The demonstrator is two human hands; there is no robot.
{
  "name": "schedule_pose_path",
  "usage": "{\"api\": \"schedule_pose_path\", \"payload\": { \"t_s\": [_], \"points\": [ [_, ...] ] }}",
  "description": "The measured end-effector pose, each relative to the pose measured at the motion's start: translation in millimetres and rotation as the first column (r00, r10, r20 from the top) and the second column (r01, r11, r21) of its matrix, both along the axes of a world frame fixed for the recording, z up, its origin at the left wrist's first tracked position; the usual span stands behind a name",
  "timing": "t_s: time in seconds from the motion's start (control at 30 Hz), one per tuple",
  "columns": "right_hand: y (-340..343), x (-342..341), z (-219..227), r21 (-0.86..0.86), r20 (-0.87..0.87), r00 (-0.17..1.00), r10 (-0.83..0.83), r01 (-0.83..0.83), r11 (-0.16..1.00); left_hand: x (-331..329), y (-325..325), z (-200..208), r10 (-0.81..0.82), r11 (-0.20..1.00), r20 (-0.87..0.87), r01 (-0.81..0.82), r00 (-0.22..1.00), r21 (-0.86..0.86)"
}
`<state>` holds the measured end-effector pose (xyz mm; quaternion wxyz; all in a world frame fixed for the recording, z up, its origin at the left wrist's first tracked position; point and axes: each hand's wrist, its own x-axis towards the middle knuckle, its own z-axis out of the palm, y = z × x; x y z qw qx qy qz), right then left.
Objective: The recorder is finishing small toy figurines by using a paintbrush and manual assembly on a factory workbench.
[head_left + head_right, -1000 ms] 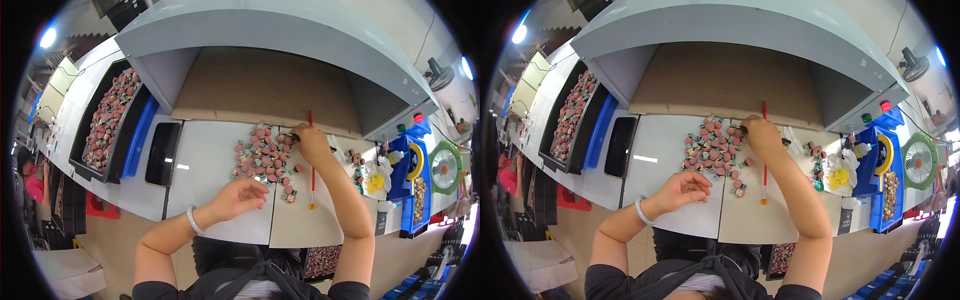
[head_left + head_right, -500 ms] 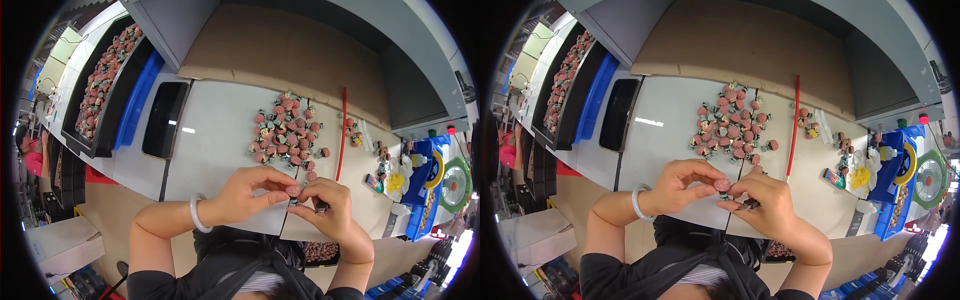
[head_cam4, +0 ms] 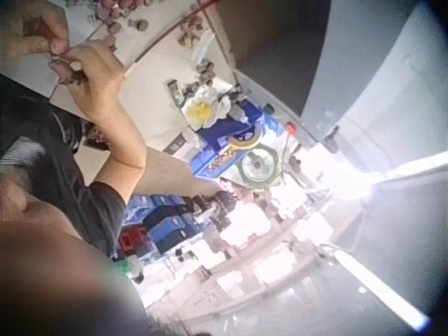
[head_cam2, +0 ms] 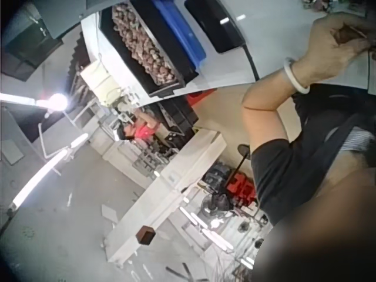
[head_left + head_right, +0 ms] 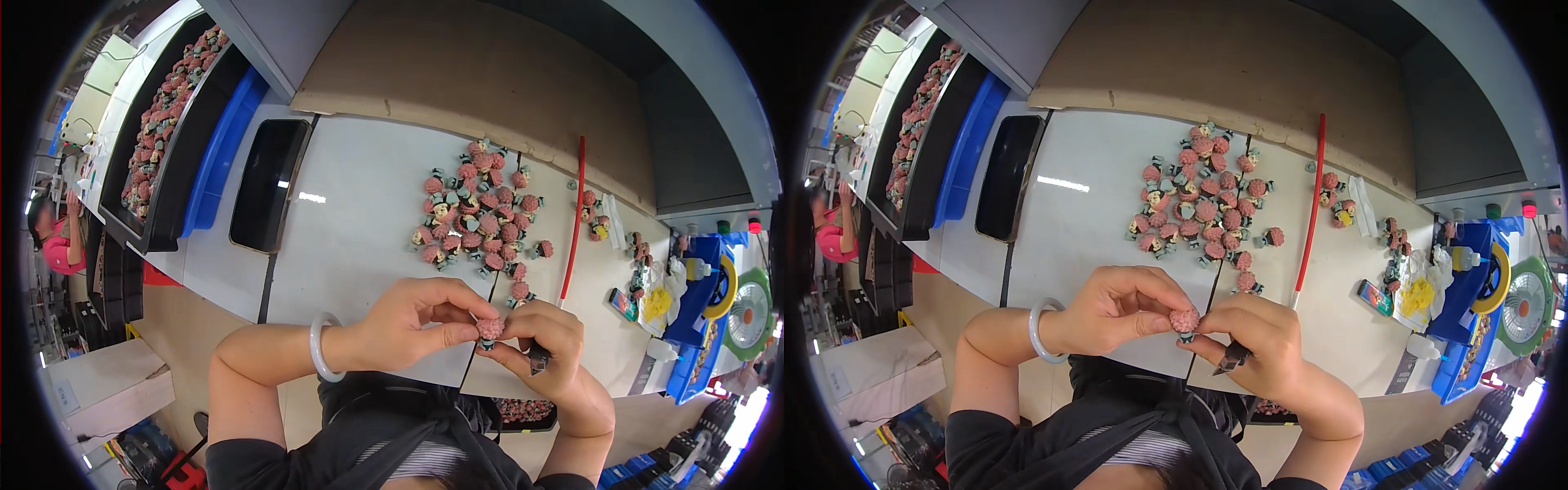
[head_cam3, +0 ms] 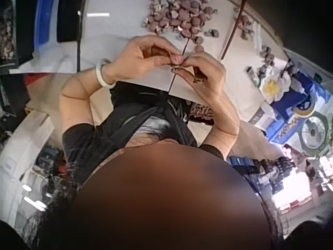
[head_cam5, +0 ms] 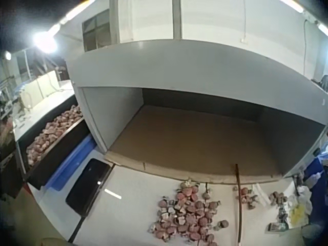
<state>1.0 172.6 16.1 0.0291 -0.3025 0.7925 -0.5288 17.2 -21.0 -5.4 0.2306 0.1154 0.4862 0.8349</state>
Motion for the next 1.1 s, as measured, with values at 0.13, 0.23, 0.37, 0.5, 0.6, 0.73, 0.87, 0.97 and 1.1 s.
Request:
{"api": "schedule_pose_path", "payload": {
  "t_s": [0.13, 0.23, 0.37, 0.5, 0.6, 0.73, 0.87, 0.97, 1.1],
  "points": [
    [1.1, -1.5, 2.2, 0.021, -0.010, 1.000, 0.012, -0.012, 1.000, -0.9, -0.2, 1.5, -0.018, 1.000, 0.038, 0.018, 0.999, -0.005],
    [-0.3, -0.4, 3.2, 0.032, 0.010, 1.000, 0.004, -0.005, 0.999, 0.9, -0.3, 1.0, -0.005, 1.000, 0.081, 0.006, 0.997, -0.017],
    [-0.5, 2.1, 0.8, 0.013, 0.039, 0.999, -0.015, 0.014, 1.000, -0.7, -1.5, 5.4, -0.063, 0.997, 0.121, 0.066, 0.991, -0.026],
    [-0.4, 1.1, 4.0, 0.071, 0.065, 0.998, 0.019, -0.024, 0.997, -2.2, -0.2, 1.7, -0.071, 0.994, 0.033, 0.074, 0.997, -0.081],
    [4.7, -3.8, 12.0, 0.149, 0.044, 0.998, -0.051, 0.044, 0.988, -2.2, -2.4, -0.8, -0.044, 0.994, 0.040, 0.047, 0.998, -0.094],
    [30.6, -23.5, 12.1, 0.479, -0.086, 0.881, -0.464, 0.445, 0.757, -3.6, -0.7, 3.0, 0.015, 0.999, 0.080, -0.013, 0.997, -0.029],
    [62.2, -36.2, -12.2, 0.810, -0.121, 0.906, -0.406, 0.327, 0.487, -4.8, 0.3, -0.5, -0.034, 0.999, 0.140, 0.035, 0.990, -0.007],
    [57.9, -36.1, -2.3, 0.764, 0.002, 0.907, -0.421, 0.271, 0.586, -3.7, -2.5, 2.8, -0.044, 0.996, 0.199, 0.059, 0.979, -0.074],
    [47.3, -20.8, 14.9, 0.363, 0.326, 0.828, -0.456, 0.335, 0.869, -2.3, -0.7, 0.5, 0.049, 0.932, -0.187, -0.112, 0.981, -0.344]
  ]
}}
